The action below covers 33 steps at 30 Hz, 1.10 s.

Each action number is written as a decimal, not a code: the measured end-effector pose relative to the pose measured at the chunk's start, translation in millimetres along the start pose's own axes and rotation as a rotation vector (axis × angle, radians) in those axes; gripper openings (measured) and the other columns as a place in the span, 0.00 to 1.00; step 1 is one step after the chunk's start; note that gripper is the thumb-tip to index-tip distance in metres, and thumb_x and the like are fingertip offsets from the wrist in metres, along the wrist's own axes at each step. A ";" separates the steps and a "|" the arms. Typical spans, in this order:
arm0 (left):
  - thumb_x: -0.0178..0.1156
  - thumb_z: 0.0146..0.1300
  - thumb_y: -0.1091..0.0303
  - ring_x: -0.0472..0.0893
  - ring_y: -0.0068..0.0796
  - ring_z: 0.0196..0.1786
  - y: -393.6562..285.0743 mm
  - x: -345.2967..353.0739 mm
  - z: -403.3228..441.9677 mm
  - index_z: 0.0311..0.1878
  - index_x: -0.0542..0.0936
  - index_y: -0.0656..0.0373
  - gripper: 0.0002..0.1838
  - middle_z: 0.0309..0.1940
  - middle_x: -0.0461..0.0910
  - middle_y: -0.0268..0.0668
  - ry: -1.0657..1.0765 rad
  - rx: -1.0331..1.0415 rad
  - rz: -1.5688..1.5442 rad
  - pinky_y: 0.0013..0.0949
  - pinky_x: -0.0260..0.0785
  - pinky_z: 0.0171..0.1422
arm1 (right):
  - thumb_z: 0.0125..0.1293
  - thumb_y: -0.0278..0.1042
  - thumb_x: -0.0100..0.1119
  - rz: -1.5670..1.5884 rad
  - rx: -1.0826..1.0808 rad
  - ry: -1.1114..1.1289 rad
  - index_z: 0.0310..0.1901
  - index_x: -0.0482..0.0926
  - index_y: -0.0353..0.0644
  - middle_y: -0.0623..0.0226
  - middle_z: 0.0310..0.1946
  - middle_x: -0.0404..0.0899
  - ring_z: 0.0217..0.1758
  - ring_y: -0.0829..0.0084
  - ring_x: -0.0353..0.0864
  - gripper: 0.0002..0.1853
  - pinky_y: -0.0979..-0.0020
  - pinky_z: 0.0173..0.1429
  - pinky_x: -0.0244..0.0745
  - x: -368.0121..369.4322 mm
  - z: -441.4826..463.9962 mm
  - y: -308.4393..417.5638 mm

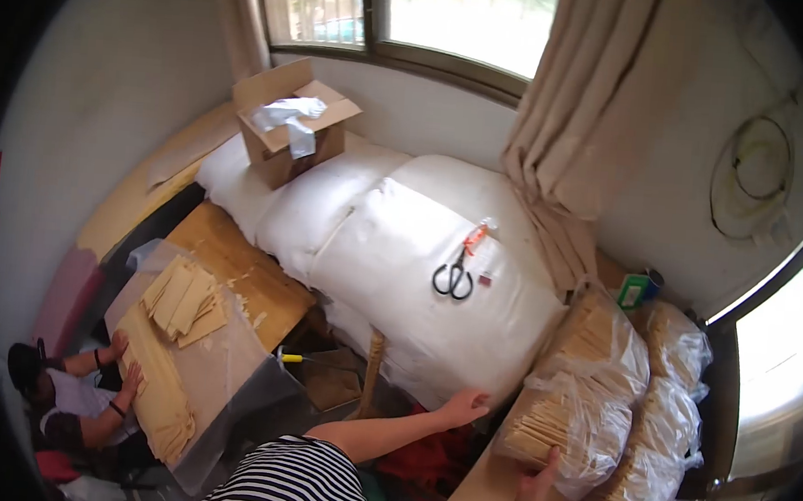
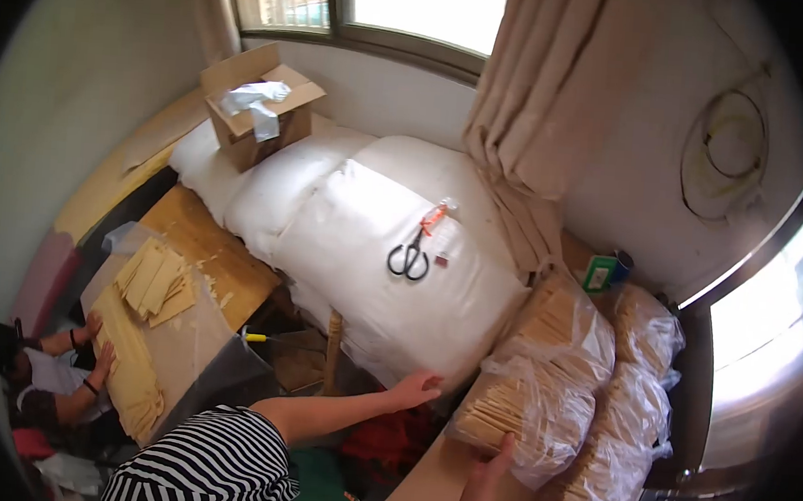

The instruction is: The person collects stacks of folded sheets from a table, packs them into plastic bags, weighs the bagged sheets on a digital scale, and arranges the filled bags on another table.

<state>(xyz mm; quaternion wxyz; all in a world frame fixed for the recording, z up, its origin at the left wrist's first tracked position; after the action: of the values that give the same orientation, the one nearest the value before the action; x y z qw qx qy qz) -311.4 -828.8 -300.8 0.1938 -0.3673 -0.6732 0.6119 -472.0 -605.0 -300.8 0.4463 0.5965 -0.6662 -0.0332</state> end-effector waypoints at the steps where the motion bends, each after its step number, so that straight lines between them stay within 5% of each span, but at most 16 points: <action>1: 0.63 0.61 0.60 0.81 0.37 0.52 21.2 -16.7 -20.7 0.58 0.72 0.61 0.25 0.50 0.80 0.45 -0.010 -0.014 0.055 0.37 0.71 0.57 | 0.59 0.52 0.63 -0.019 0.013 0.026 0.63 0.67 0.52 0.63 0.60 0.70 0.60 0.58 0.71 0.32 0.48 0.51 0.76 1.8 3.2 -3.1; 4: 0.62 0.59 0.59 0.80 0.41 0.52 60.4 -73.8 -99.9 0.55 0.75 0.58 0.22 0.48 0.81 0.45 -0.121 -0.176 0.147 0.40 0.72 0.57 | 0.62 0.50 0.62 -0.016 0.077 -0.093 0.64 0.65 0.54 0.65 0.59 0.71 0.59 0.60 0.73 0.30 0.53 0.46 0.77 7.4 -9.9 -28.9; 6: 0.62 0.59 0.58 0.80 0.42 0.52 87.8 -102.5 -156.4 0.54 0.76 0.58 0.22 0.47 0.82 0.45 -0.117 -0.380 0.229 0.41 0.72 0.57 | 0.63 0.44 0.62 -0.568 -0.072 -0.338 0.67 0.62 0.51 0.64 0.62 0.69 0.61 0.60 0.71 0.32 0.56 0.48 0.77 42.5 -73.8 -47.9; 8: 0.62 0.59 0.58 0.80 0.42 0.51 113.9 -122.6 -203.5 0.53 0.77 0.58 0.21 0.46 0.82 0.44 -0.143 -0.414 0.235 0.41 0.72 0.56 | 0.64 0.37 0.61 -0.774 -0.063 -0.274 0.69 0.58 0.46 0.62 0.63 0.67 0.58 0.63 0.72 0.33 0.61 0.50 0.76 39.7 -89.5 -83.5; 11: 0.62 0.58 0.57 0.80 0.43 0.51 138.7 -152.0 -271.7 0.51 0.78 0.58 0.21 0.45 0.82 0.44 -0.203 -0.432 0.257 0.41 0.72 0.56 | 0.65 0.33 0.59 -1.075 -0.243 0.387 0.64 0.66 0.36 0.61 0.55 0.74 0.51 0.71 0.76 0.26 0.72 0.44 0.75 53.3 -126.0 -140.2; 13: 0.62 0.56 0.56 0.81 0.43 0.50 145.3 -177.8 -327.6 0.50 0.79 0.57 0.21 0.45 0.82 0.44 -0.254 -0.456 0.295 0.41 0.72 0.55 | 0.66 0.34 0.58 -1.141 -0.102 0.478 0.61 0.69 0.38 0.63 0.52 0.76 0.50 0.73 0.77 0.23 0.74 0.44 0.74 78.0 -176.0 -160.5; 18: 0.63 0.53 0.53 0.81 0.44 0.49 240.3 -172.1 -487.9 0.49 0.80 0.57 0.23 0.46 0.82 0.45 -0.236 -0.581 0.452 0.41 0.73 0.53 | 0.67 0.36 0.57 -1.165 0.221 0.517 0.55 0.74 0.40 0.67 0.44 0.81 0.42 0.76 0.81 0.17 0.77 0.40 0.75 -6.2 -234.1 -201.1; 20: 0.63 0.53 0.53 0.81 0.45 0.49 226.8 -173.1 -527.9 0.49 0.80 0.56 0.23 0.46 0.82 0.45 -0.176 -0.634 0.440 0.41 0.73 0.53 | 0.68 0.37 0.56 -1.264 0.323 0.514 0.54 0.75 0.40 0.66 0.41 0.81 0.39 0.76 0.82 0.17 0.78 0.37 0.76 -30.2 -246.4 -213.4; 25: 0.63 0.52 0.55 0.81 0.46 0.49 225.3 -181.6 -558.9 0.49 0.81 0.57 0.23 0.46 0.82 0.47 -0.100 -0.721 0.359 0.42 0.72 0.54 | 0.68 0.36 0.55 -1.364 0.361 0.576 0.54 0.74 0.37 0.64 0.41 0.81 0.38 0.77 0.82 0.17 0.78 0.35 0.76 -30.6 -259.6 -247.0; 33: 0.63 0.56 0.56 0.82 0.44 0.47 227.7 -286.0 -537.4 0.51 0.79 0.58 0.21 0.41 0.83 0.45 -0.356 -0.474 0.206 0.39 0.73 0.53 | 0.67 0.33 0.58 -1.425 0.537 0.682 0.51 0.74 0.37 0.63 0.34 0.80 0.31 0.74 0.80 0.14 0.76 0.27 0.71 37.6 -240.2 -387.9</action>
<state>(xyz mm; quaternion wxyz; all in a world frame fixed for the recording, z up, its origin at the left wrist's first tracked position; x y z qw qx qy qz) 316.3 -676.1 -372.3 -0.0813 -0.3557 -0.7796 0.5090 -18.7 -629.7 -359.6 0.3383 0.9387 0.0573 0.0346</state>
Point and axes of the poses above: each hand's wrist, its own z-axis towards the middle knuckle, its own x-axis out of the palm, y = z × x, the point moved 6 cm from there along z, towards the middle knuckle
